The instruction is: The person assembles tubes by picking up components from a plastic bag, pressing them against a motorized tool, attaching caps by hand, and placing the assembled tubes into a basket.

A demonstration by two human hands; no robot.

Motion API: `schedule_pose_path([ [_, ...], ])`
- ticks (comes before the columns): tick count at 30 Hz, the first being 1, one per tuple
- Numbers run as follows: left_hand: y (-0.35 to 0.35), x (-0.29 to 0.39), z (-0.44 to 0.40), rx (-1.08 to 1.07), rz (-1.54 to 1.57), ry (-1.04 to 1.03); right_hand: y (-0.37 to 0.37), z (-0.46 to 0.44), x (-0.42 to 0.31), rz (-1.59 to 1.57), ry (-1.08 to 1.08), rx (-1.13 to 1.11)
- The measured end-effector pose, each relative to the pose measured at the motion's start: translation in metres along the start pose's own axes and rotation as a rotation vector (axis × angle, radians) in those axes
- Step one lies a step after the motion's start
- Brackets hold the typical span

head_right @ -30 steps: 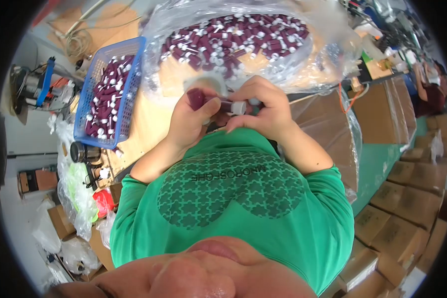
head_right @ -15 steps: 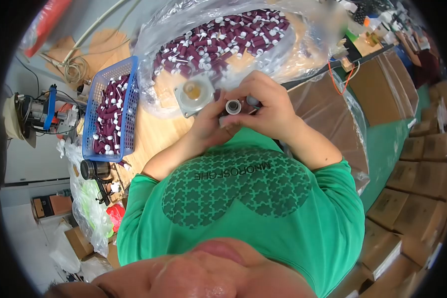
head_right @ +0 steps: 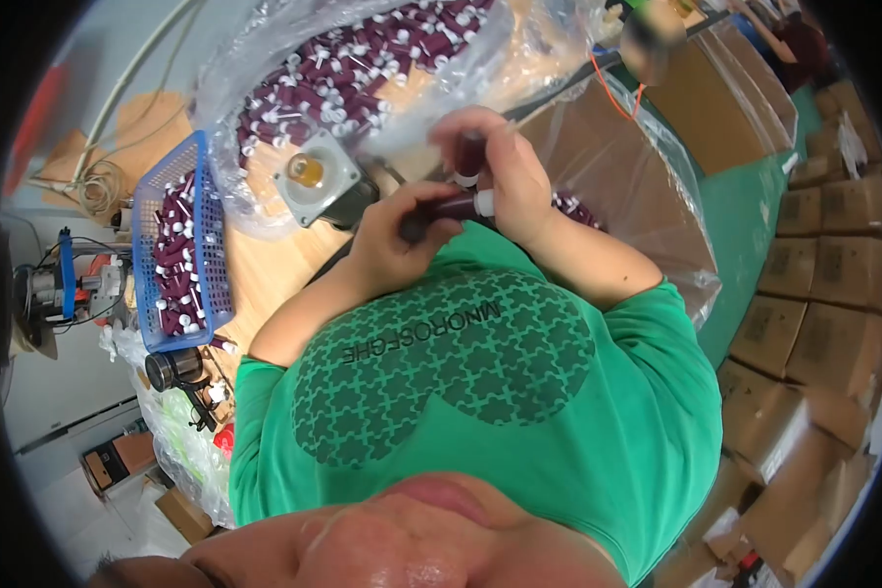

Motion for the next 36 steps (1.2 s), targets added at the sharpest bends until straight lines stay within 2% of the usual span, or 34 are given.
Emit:
schedule_pose_path([
  [2, 0.0, 0.011, 0.006, -0.237, -0.181, 0.022, -0.003, 0.013, 0.002, -0.014, -0.092, -0.106],
  [3, 0.0, 0.009, 0.009, -0.181, -0.244, -0.103, -0.006, 0.022, 0.002, 0.058, -0.141, -0.166],
  [6, -0.003, 0.012, 0.017, -0.147, -0.305, -0.344, -0.018, 0.037, 0.009, -0.05, -0.462, -0.284],
  [9, -0.009, 0.017, 0.018, -0.203, -0.326, -0.322, -0.018, 0.045, 0.016, -0.229, -0.577, -0.211],
  [12, -0.014, 0.018, 0.019, -0.12, -0.316, -0.39, -0.014, 0.048, 0.019, -0.242, -0.548, -0.218],
  [15, -0.016, 0.02, 0.02, -0.182, -0.303, -0.424, -0.016, 0.046, 0.013, -0.168, -0.486, -0.21],
  [19, -0.022, 0.018, 0.022, -0.302, -0.346, -0.343, -0.016, 0.047, 0.018, -0.112, -0.506, -0.19],
  [24, -0.014, 0.009, 0.014, -0.145, -0.279, -0.337, -0.005, 0.042, 0.025, -0.044, -0.508, -0.108],
  [25, -0.01, 0.002, 0.012, -0.098, -0.232, -0.244, -0.007, 0.036, 0.024, -0.179, -0.422, -0.043],
  [26, -0.008, -0.002, 0.011, -0.097, -0.103, -0.117, -0.007, 0.03, 0.024, -0.165, -0.365, 0.021],
  [28, -0.002, -0.009, 0.015, -0.079, 0.155, 0.138, -0.005, 0.026, 0.028, -0.386, -0.387, 0.151],
  [29, 0.006, -0.016, 0.018, -0.009, 0.192, 0.178, 0.002, 0.027, 0.034, -0.301, -0.356, 0.14],
  [30, 0.016, -0.005, 0.016, 0.106, 0.473, 0.314, 0.002, 0.024, 0.038, -0.325, -0.314, 0.078],
  [31, 0.04, 0.001, 0.013, 0.232, 0.239, 0.112, 0.005, 0.019, 0.038, -0.288, -0.293, 0.064],
  [33, 0.09, 0.01, 0.011, 0.357, 0.089, 0.01, 0.006, 0.011, 0.032, -0.226, -0.284, 0.119],
  [36, 0.149, 0.012, 0.013, 0.485, -0.01, 0.166, 0.021, 0.002, 0.038, -0.203, -0.241, 0.082],
])
Point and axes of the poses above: each hand's wrist, its own z-axis away from the middle knuckle, its own y-axis out of the back of the hand, x = y × z, the point moved 5 cm from there along -z, towards the middle knuckle, and after that the axes turned 14 degrees about -z, right-handed, at the moved point
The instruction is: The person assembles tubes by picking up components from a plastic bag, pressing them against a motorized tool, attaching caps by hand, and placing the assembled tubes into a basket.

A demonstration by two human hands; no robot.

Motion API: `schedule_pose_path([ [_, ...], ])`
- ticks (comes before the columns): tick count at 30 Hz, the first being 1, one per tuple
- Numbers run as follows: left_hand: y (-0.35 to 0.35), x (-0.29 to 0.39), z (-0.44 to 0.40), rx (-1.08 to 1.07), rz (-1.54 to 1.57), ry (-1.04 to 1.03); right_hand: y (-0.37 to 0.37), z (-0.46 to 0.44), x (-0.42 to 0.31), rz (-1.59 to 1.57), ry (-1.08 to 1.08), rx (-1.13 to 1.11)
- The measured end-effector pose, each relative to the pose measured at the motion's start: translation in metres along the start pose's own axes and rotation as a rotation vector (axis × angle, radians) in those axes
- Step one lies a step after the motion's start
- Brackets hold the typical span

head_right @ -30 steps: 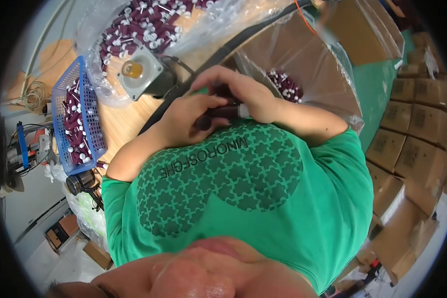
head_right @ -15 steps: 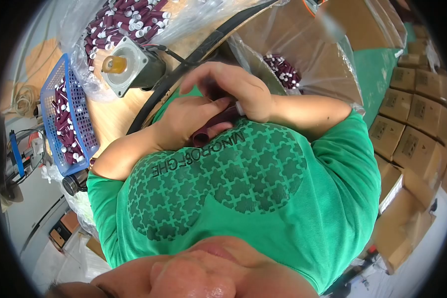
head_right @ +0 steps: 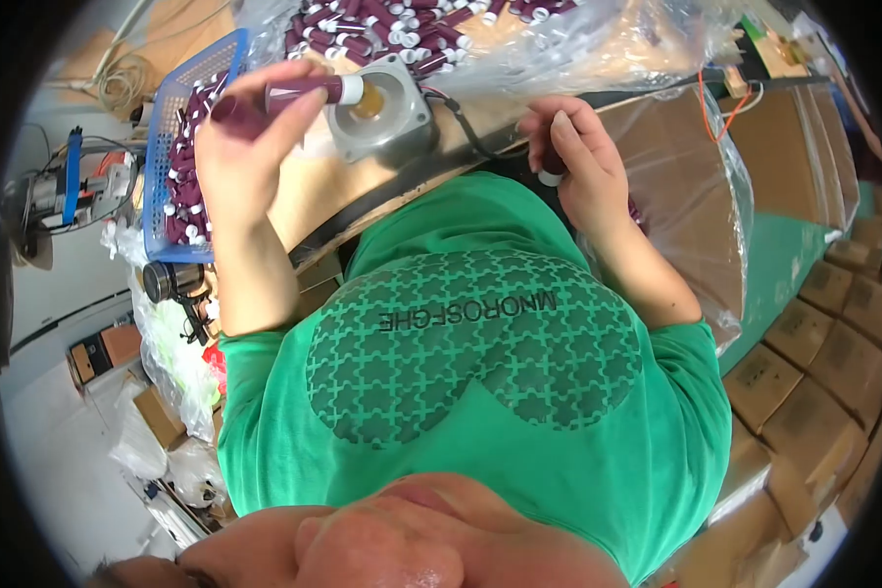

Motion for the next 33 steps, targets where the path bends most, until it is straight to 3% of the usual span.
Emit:
schedule_pose_path([
  [2, 0.007, -0.011, -0.017, -0.191, -0.271, 0.071, 0.004, -0.002, 0.007, 0.009, -0.028, 0.044],
  [8, -0.007, 0.0, -0.03, -0.313, -0.767, -0.171, 0.001, -0.008, 0.015, 0.099, -0.046, 0.086],
  [11, -0.001, -0.01, -0.03, -0.255, -0.728, -0.068, 0.002, -0.012, 0.018, 0.139, -0.066, 0.09],
  [15, 0.001, -0.024, -0.017, -0.163, -0.355, 0.11, 0.001, -0.019, 0.026, 0.272, -0.142, 0.049],
  [16, -0.002, -0.013, -0.01, -0.138, -0.464, 0.132, -0.009, -0.021, 0.023, 0.344, -0.095, -0.026],
  [18, -0.017, -0.002, 0.008, -0.198, -0.315, -0.076, -0.038, -0.028, 0.012, 0.492, 0.012, -0.175],
  [20, -0.033, 0.015, 0.025, -0.354, -0.242, -0.202, -0.071, -0.029, -0.002, 0.624, -0.011, -0.519],
  [21, -0.039, 0.032, 0.023, -0.432, -0.245, -0.376, -0.078, -0.027, -0.001, 0.64, -0.004, -0.694],
  [22, -0.042, 0.027, 0.026, -0.475, -0.165, -0.373, -0.084, -0.025, 0.001, 0.655, 0.006, -0.87],
  [24, -0.042, 0.021, 0.028, -0.492, -0.125, -0.464, -0.086, -0.028, 0.007, 0.572, -0.169, -0.912],
  [27, -0.046, 0.014, 0.034, -0.459, -0.11, -0.497, -0.092, -0.03, 0.013, 0.55, -0.113, -0.829],
  [29, -0.037, 0.01, 0.038, -0.425, -0.024, -0.256, -0.094, -0.03, 0.015, 0.529, -0.135, -0.833],
  [30, -0.033, 0.006, 0.038, -0.408, 0.021, -0.137, -0.093, -0.035, 0.015, 0.418, -0.193, -0.672],
  [32, -0.018, -0.012, 0.035, -0.139, 0.367, -0.108, -0.089, -0.038, 0.015, 0.198, -0.301, -0.329],
  [33, -0.014, -0.022, 0.031, -0.1, 0.462, -0.024, -0.081, -0.049, 0.017, 0.103, -0.199, -0.307],
])
Point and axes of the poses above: each hand's wrist, its own z-axis away from the middle knuckle, its own y-axis out of the back of the hand, x = y × z, the point moved 5 cm from there along -z, towards the middle knuckle, and after that the axes turned 14 degrees about -z, right-handed, at the moved point
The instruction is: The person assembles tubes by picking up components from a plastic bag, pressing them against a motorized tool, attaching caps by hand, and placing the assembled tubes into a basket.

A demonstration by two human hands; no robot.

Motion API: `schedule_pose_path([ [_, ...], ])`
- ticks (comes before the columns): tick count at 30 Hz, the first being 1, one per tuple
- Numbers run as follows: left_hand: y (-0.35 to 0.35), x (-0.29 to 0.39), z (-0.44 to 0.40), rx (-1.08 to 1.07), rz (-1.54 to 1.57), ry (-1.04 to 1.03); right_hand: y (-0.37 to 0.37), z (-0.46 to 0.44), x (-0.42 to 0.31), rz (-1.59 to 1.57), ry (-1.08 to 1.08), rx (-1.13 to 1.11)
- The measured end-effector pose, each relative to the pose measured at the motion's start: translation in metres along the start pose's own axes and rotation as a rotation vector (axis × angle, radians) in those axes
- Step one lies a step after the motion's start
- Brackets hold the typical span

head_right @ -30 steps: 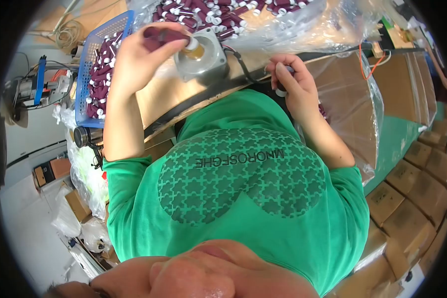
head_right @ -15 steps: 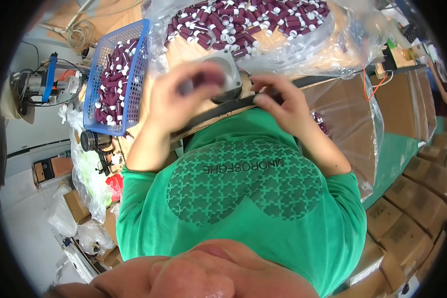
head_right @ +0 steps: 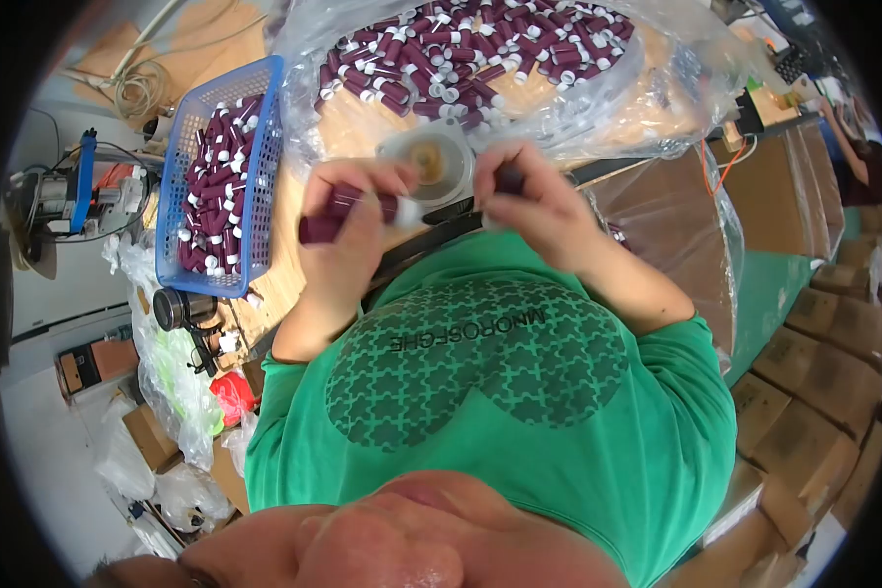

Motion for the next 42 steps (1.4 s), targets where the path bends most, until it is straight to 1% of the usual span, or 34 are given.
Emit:
schedule_pose_path([
  [1, 0.01, -0.005, -0.001, 0.055, 0.097, 0.072, 0.001, -0.005, -0.002, -0.154, 0.075, 0.049],
  [2, 0.013, -0.008, 0.0, -0.063, 0.062, 0.125, 0.002, -0.011, -0.005, -0.303, 0.157, 0.087],
  [3, 0.007, -0.008, 0.001, -0.05, 0.116, 0.284, -0.002, -0.014, -0.011, -0.383, 0.185, 0.147],
  [4, 0.002, -0.005, 0.0, -0.064, 0.05, 0.339, -0.004, -0.018, -0.012, -0.443, 0.208, 0.045],
  [5, -0.001, -0.004, -0.001, -0.077, -0.02, 0.39, -0.009, -0.019, -0.012, -0.423, 0.213, 0.038],
  [8, -0.001, -0.01, -0.008, -0.202, -0.036, 0.263, -0.037, -0.02, -0.012, -0.382, 0.191, 0.048],
  [10, -0.005, -0.002, -0.013, -0.345, 0.055, 0.308, -0.047, -0.013, -0.019, -0.086, 0.204, -0.012],
  [11, -0.006, -0.002, -0.01, -0.388, 0.1, 0.345, -0.052, -0.01, -0.02, -0.01, 0.203, -0.026],
  [12, -0.006, -0.006, -0.007, -0.416, 0.243, 0.378, -0.056, -0.007, -0.021, 0.066, 0.204, -0.039],
  [14, -0.006, -0.011, -0.004, -0.423, 0.381, 0.341, -0.059, -0.003, -0.022, 0.122, 0.141, 0.116],
  [15, -0.004, -0.011, -0.011, -0.424, 0.361, 0.27, -0.054, -0.004, -0.023, 0.178, 0.133, 0.162],
  [16, 0.0, -0.02, -0.014, -0.446, 0.126, 0.228, -0.049, -0.005, -0.024, 0.234, 0.122, 0.207],
  [17, 0.002, -0.024, -0.023, -0.451, 0.105, 0.18, -0.042, -0.007, -0.023, 0.301, 0.149, 0.178],
  [19, -0.001, -0.033, -0.017, -0.454, 0.12, 0.151, -0.037, -0.009, -0.017, 0.317, 0.184, 0.212],
  [20, 0.005, -0.038, -0.021, -0.399, 0.071, 0.142, -0.033, -0.017, -0.016, 0.333, 0.207, 0.239],
  [22, 0.011, -0.032, -0.02, -0.309, -0.038, 0.098, -0.021, -0.015, -0.016, 0.361, 0.282, 0.218],
  [24, 0.012, -0.03, -0.02, -0.281, -0.166, 0.07, -0.007, -0.016, -0.019, 0.379, 0.34, 0.164],
  [25, 0.013, -0.028, -0.016, -0.261, -0.23, 0.066, -0.013, -0.017, -0.02, 0.427, 0.339, 0.231],
  [26, 0.013, -0.025, -0.013, -0.268, -0.202, 0.098, -0.019, -0.02, -0.022, 0.439, 0.334, 0.171],
  [27, 0.009, -0.023, -0.007, -0.256, -0.175, 0.017, -0.025, -0.018, -0.023, 0.455, 0.325, 0.121],
  [29, -0.001, -0.021, -0.002, -0.247, -0.128, -0.162, -0.031, -0.017, -0.024, 0.413, 0.385, -0.083],
  [30, -0.005, -0.019, 0.0, -0.286, -0.023, -0.181, -0.034, -0.016, -0.027, 0.398, 0.42, -0.178],
  [33, -0.018, -0.014, 0.005, -0.368, 0.235, -0.097, -0.044, -0.021, -0.037, 0.376, 0.409, -0.368],
  [34, -0.02, -0.014, 0.006, -0.406, 0.234, -0.11, -0.042, -0.022, -0.033, 0.315, 0.398, -0.383],
  [36, -0.022, -0.027, 0.007, -0.393, 0.377, 0.106, -0.04, -0.027, -0.029, 0.24, 0.374, -0.404],
  [38, -0.012, -0.029, 0.007, -0.313, 0.318, 0.243, -0.03, -0.026, -0.028, 0.235, 0.366, -0.328],
  [39, 0.004, -0.021, 0.003, -0.195, 0.152, 0.185, -0.022, -0.028, -0.029, 0.233, 0.383, -0.274],
  [40, 0.03, -0.005, 0.001, -0.016, -0.151, 0.018, -0.012, -0.027, -0.034, 0.228, 0.415, -0.184],
  [41, 0.059, 0.017, 0.003, 0.224, -0.671, -0.213, -0.002, -0.025, -0.04, 0.234, 0.462, -0.071],
  [42, 0.091, 0.034, 0.01, 0.507, -1.062, -0.331, 0.008, -0.022, -0.044, 0.242, 0.498, 0.021],
])
Point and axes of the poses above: each hand's wrist, its own z-axis away from the middle knuckle, its own y-axis out of the back of the hand, x = y × z, the point moved 5 cm from there along -z, towards the middle knuckle, and after that the axes turned 14 degrees about -z, right-handed, at the moved point
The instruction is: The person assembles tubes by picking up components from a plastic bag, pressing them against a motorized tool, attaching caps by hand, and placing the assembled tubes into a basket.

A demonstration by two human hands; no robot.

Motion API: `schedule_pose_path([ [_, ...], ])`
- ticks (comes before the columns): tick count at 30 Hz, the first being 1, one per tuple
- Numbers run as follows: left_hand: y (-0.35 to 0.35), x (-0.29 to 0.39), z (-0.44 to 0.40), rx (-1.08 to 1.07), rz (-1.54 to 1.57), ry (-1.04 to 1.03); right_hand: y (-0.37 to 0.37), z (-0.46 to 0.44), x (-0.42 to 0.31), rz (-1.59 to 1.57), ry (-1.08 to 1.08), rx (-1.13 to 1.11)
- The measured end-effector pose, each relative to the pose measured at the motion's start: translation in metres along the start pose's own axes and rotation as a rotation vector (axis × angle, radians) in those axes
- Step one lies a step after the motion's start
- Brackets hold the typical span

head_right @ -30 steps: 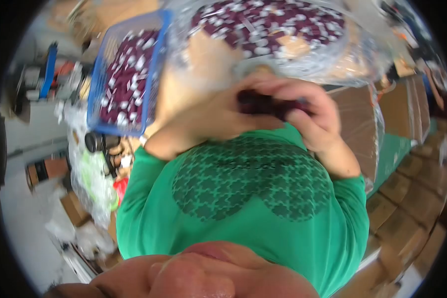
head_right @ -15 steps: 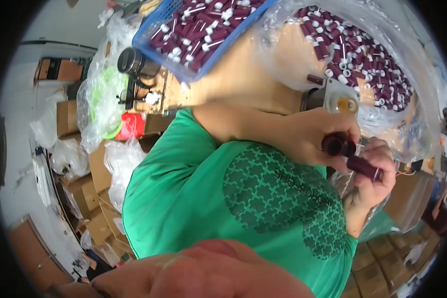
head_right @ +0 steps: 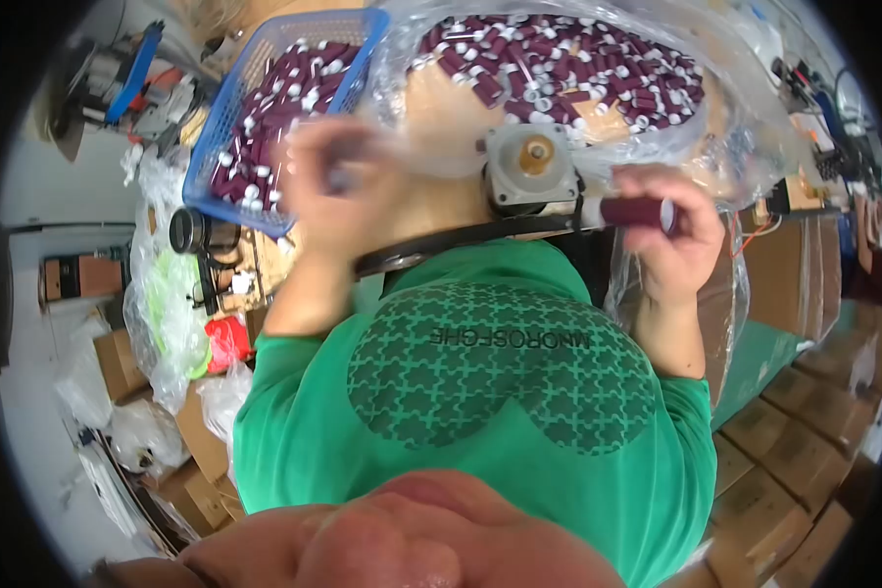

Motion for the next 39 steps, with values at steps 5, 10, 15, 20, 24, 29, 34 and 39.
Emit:
schedule_pose_path([
  [5, 0.045, -0.094, -0.014, -0.181, -1.03, 0.27, 0.022, -0.011, 0.005, 0.151, -0.107, 0.072],
  [10, -0.047, 0.0, -0.006, -0.921, 0.621, 0.274, -0.005, -0.028, 0.016, -0.057, -0.322, -0.31],
  [15, -0.068, 0.077, 0.021, -1.415, 1.272, -0.002, -0.067, -0.026, -0.012, -0.11, -0.097, -0.703],
  [20, -0.081, 0.064, 0.021, -1.433, 1.129, 0.037, -0.056, -0.035, -0.008, -0.003, -0.1, -0.742],
  [24, -0.078, 0.057, -0.021, -1.101, 0.552, -0.089, -0.054, -0.05, -0.008, 0.287, 0.021, -0.551],
  [29, -0.088, 0.046, -0.039, -0.696, 0.24, -0.095, -0.035, -0.056, 0.007, 0.388, 0.078, -0.17],
  [34, -0.137, -0.035, -0.074, -0.697, 0.288, 0.31, 0.014, -0.048, 0.056, -0.311, -0.208, 0.282],
  [39, -0.213, -0.168, -0.099, -0.682, -0.297, 0.271, 0.024, -0.039, 0.073, -0.472, -0.333, 0.343],
])
Point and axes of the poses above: each hand's wrist, its own z-axis away from the middle knuckle, its own y-axis out of the back of the hand, x = y × z, the point moved 5 cm from there along -z, towards the middle knuckle, and after that the axes turned 14 degrees about -z, right-handed, at the moved point
